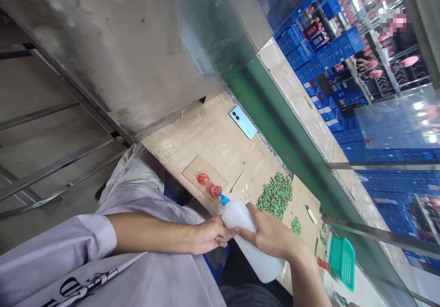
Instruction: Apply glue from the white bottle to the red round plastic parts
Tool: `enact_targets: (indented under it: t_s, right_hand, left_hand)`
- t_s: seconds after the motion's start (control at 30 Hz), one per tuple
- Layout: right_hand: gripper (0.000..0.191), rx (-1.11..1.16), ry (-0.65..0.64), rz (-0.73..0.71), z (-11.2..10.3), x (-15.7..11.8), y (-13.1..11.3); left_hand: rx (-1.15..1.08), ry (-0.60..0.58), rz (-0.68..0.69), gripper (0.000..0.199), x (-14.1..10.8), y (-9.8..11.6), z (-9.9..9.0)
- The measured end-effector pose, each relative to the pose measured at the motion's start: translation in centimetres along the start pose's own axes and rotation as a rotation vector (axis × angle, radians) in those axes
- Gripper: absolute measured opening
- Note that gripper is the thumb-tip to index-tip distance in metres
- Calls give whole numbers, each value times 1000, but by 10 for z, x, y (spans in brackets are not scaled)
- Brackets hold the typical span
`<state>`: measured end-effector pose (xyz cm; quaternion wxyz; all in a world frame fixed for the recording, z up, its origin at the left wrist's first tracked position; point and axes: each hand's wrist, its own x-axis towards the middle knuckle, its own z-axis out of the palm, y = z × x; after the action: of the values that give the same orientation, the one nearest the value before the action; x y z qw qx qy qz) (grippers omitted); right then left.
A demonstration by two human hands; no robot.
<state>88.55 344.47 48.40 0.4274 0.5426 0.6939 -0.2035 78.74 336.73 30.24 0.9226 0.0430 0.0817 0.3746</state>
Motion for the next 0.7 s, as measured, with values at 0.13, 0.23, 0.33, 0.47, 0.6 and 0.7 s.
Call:
enact_targets:
  t_s: [0.13,0.23,0.33,0.47,0.6,0.7]
  right_hand:
    - [59,39,9,9,-1,0,-4]
    - [56,78,19,-22,1,2,-3]
    - [57,111,19,-39,7,4,2]
    - [59,139,49,-36,15,5,8]
    - [59,192,77,-75,22,8,13]
    - [61,251,104,-97,30,11,16]
  left_hand:
    - [-13,-1,-7,61,-1,3,0]
    - [-9,15,-10,63,-2,5,1]
    - [6,30,-8,64,-3,6,2]
    - [25,41,0,62,-3,6,2]
    - [37,64,18,60,-1,3,-3]
    - [50,81,33,56,0,1,-8]
